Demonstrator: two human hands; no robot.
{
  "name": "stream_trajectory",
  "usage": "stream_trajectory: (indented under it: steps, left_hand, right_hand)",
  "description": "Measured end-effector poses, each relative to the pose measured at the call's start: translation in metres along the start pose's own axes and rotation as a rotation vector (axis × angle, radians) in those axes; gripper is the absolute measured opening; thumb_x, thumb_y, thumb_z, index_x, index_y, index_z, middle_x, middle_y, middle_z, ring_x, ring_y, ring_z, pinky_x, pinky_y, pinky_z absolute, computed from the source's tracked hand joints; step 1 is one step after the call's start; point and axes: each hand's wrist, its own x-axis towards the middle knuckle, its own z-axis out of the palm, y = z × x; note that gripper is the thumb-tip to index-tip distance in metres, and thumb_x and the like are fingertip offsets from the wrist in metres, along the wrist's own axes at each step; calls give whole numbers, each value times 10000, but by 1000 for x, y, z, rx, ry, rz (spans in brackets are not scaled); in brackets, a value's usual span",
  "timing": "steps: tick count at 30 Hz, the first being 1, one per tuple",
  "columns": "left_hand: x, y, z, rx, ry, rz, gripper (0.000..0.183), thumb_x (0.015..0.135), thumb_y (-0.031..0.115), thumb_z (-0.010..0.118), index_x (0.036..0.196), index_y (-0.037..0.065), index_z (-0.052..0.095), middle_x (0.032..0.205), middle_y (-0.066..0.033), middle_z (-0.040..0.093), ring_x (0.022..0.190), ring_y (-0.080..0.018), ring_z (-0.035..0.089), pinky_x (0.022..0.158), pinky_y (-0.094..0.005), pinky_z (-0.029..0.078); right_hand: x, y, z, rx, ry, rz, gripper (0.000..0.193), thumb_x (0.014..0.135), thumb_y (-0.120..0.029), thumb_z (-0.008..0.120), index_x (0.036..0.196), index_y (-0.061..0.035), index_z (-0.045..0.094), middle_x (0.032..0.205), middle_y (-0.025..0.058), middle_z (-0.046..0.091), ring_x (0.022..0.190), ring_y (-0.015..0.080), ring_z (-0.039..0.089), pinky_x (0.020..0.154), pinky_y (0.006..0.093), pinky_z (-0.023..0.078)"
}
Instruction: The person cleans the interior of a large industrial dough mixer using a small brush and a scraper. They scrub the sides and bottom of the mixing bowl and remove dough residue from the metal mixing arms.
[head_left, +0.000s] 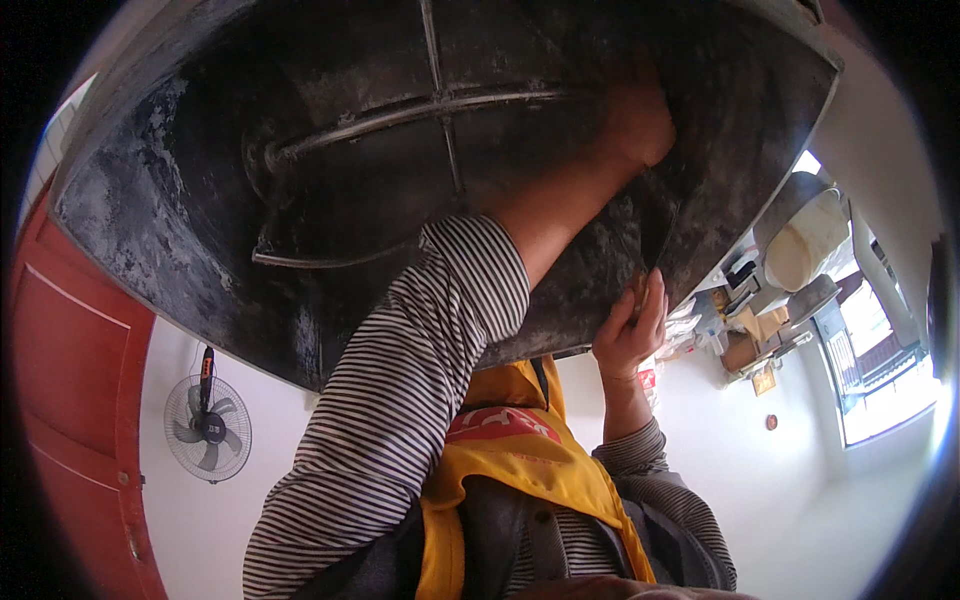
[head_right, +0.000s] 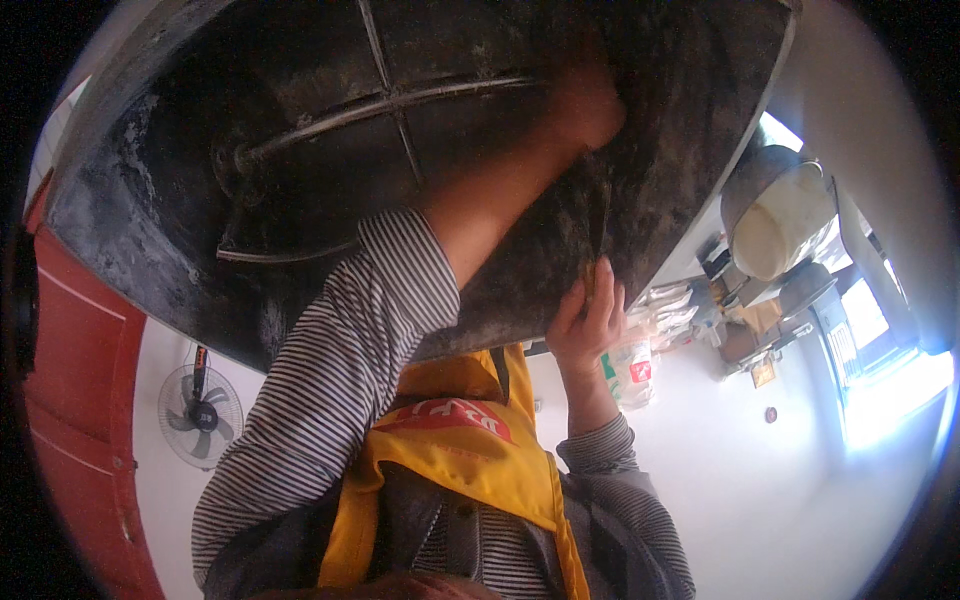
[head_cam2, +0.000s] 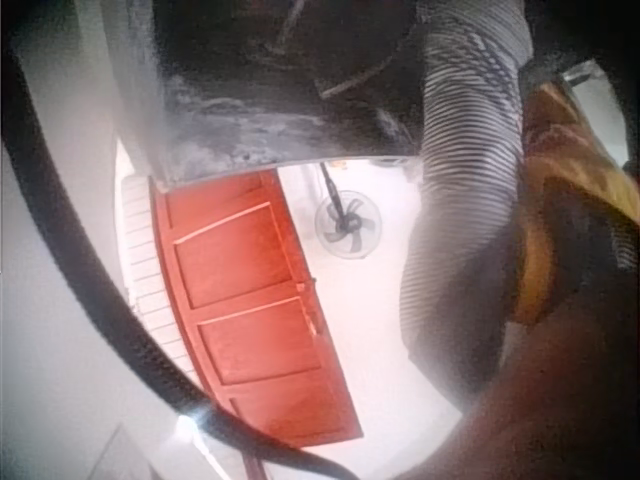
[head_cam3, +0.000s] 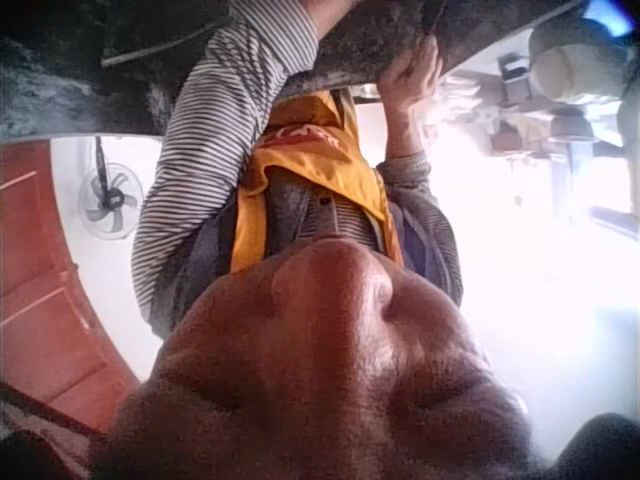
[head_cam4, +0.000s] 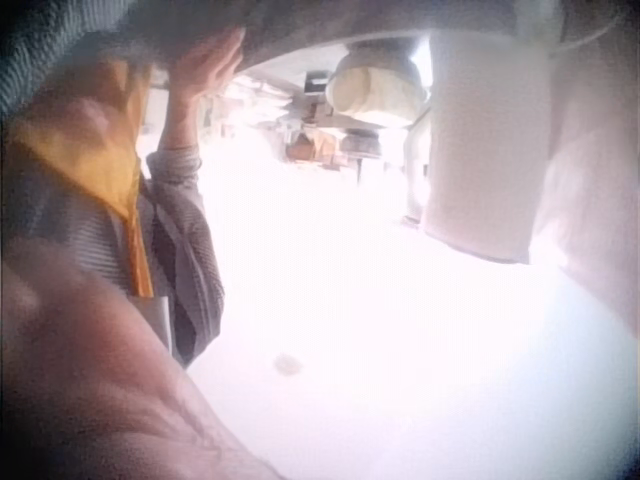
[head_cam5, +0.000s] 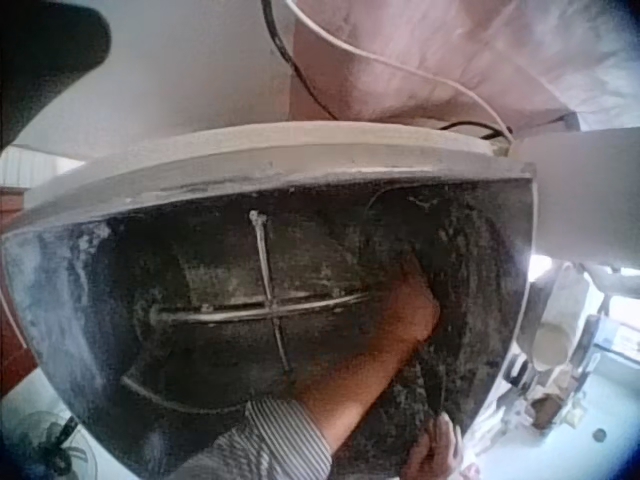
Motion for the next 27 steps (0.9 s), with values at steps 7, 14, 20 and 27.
stream_trajectory:
  steps: [7,14,20,27]
  left_hand:
    - [-73,-2,-11,-43,29,329,923,833,50,676,1555,-27,106,1608,-305,80,1470,-442,216,1212,-428,229]
    - [-63,-59,26,-229,-35,-167,478,868,69,543,1332,-38,501,1384,-286,462,1324,-439,408,1124,-432,347]
    - [-28,-106,49,-262,-22,-205,529,860,43,561,1380,-4,478,1374,-281,492,1293,-447,449,1105,-459,368]
    - [-10,-134,46,-59,103,180,626,841,37,583,1435,-19,397,1421,-271,456,1308,-445,432,1127,-475,350]
  right_hand:
    - [1,-2,1,13,28,10,413,911,-15,577,1311,63,508,989,246,652,771,410,620,635,458,502]
    - [-8,3,-5,65,-87,90,383,939,-32,540,1298,98,515,1004,261,637,819,409,632,725,440,517]
    - [-5,2,-5,48,-96,55,379,928,-22,540,1281,112,510,947,261,624,761,406,607,667,444,499]
    - [-5,2,-7,48,-110,12,400,921,-14,542,1295,116,490,925,257,618,732,409,589,650,453,484]
